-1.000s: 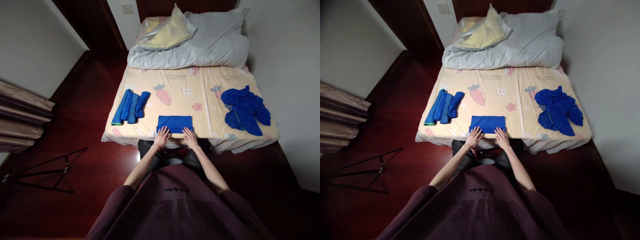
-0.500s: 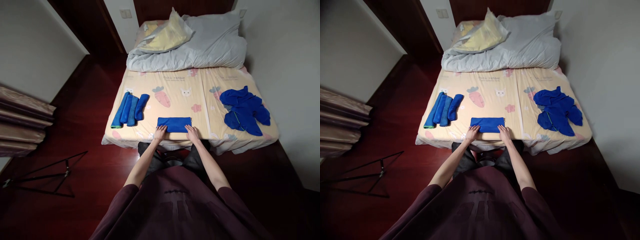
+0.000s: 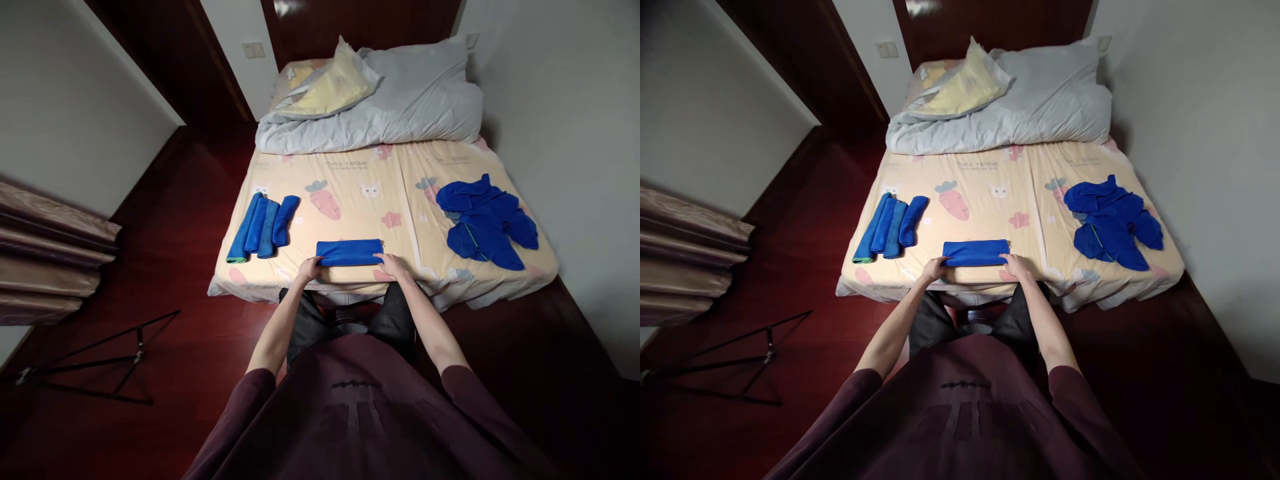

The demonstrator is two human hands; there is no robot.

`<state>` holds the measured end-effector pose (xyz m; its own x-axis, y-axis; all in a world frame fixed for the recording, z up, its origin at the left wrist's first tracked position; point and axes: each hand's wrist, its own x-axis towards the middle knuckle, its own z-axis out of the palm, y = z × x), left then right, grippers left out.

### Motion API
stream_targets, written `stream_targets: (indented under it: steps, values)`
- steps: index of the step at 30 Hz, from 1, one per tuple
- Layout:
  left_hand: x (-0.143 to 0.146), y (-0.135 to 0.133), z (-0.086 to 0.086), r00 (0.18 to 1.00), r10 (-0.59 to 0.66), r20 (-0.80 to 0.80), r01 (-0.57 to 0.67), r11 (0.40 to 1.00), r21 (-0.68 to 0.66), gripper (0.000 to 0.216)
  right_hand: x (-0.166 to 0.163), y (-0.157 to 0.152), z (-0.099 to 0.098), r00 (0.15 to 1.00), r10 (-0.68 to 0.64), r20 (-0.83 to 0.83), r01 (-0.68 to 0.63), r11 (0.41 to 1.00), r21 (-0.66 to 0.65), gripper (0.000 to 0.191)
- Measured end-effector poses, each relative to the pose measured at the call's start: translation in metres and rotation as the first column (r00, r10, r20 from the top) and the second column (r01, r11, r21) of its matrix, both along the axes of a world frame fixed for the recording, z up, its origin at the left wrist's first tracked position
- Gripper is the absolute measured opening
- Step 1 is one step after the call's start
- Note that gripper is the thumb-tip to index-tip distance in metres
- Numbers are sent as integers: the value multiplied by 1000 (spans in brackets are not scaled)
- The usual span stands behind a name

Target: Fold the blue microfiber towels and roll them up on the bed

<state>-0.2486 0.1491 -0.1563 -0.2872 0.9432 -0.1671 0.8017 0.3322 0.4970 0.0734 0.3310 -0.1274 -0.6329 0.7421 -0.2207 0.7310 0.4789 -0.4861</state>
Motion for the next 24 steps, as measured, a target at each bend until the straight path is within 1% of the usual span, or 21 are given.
stream_targets:
  steps: [5,9,11,14,17,20,24]
  values:
    - [-9,-13,-9,986,45,160,-51,998,30,42,3,2,-1,1000,3,18,-2,1000,-5,39]
    - [-10,-21,-12,968,80,240,-97,993,63,39,8,6,-5,994,88,59,-88,996,-3,40]
    - [-10,-24,-13,959,96,265,-123,988,89,39,12,8,-8,993,100,65,-100,995,-3,37]
    - [-9,-28,-15,944,139,299,-180,977,114,38,15,8,-14,997,68,43,-68,998,9,37]
    - [-7,-29,-18,925,220,310,-263,959,104,35,16,7,-20,1000,23,16,-24,999,32,38]
    - [-3,-27,-21,906,298,301,-336,939,81,32,13,4,-25,998,-55,7,55,997,60,40]
    - [2,-21,-25,885,369,283,-403,913,71,30,5,0,-31,986,-164,28,163,985,49,45]
